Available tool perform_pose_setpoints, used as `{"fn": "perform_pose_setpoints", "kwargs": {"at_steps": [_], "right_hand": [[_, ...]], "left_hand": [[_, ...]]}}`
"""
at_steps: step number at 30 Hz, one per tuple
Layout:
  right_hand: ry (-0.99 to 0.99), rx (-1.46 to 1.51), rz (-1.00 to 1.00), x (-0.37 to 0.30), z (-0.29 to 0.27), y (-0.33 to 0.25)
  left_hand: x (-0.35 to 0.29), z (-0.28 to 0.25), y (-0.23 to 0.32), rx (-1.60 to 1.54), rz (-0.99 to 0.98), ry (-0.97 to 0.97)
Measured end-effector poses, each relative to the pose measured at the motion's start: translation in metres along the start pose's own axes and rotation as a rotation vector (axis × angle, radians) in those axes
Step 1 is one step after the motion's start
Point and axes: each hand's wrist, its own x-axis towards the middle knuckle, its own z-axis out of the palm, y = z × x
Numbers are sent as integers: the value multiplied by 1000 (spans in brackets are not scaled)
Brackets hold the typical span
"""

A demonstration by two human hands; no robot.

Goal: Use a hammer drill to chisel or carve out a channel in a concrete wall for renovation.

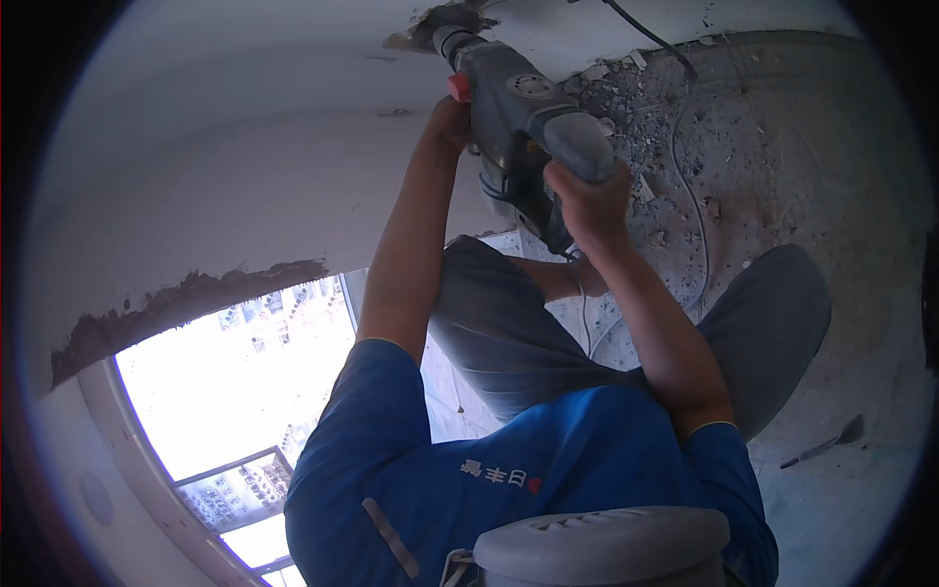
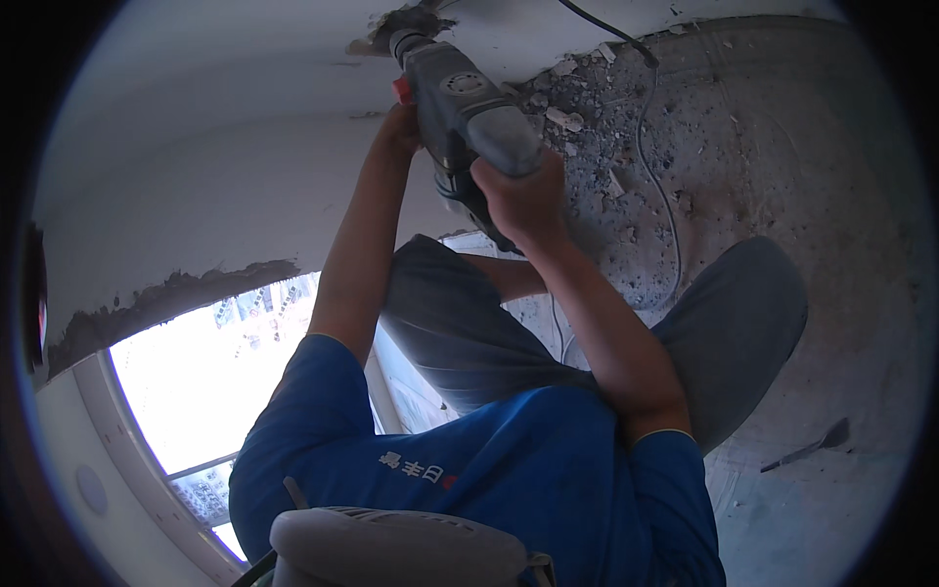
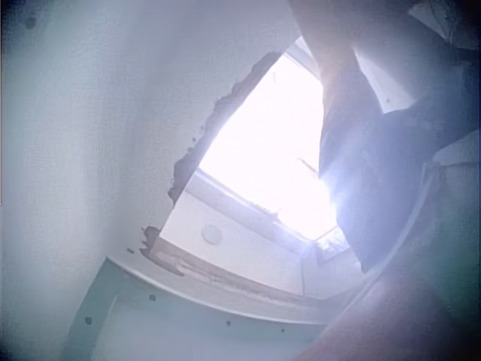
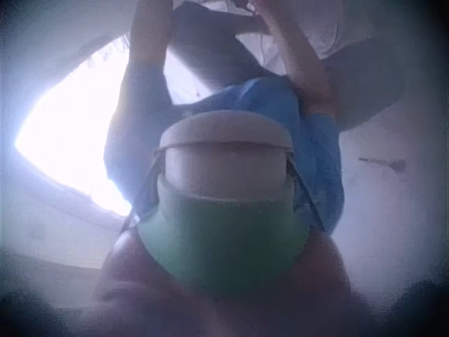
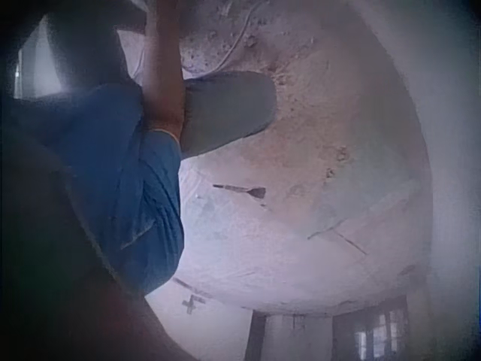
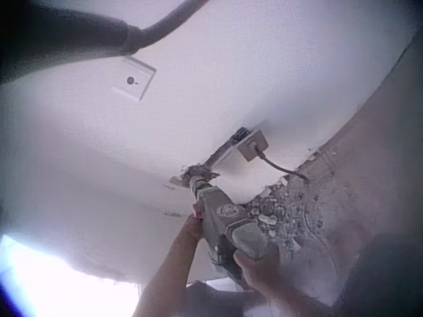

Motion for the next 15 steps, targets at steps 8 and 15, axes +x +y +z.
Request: {"fn": "perform_pose_setpoints", "kwargs": {"at_steps": [8,15], "right_hand": [[-133,-263,-168,-9,-10,-6],[-168,-392,-296,-19,14,6]], "left_hand": [[-14,36,-18,-193,122,-139],[-4,18,-22,-354,99,-362]]}}
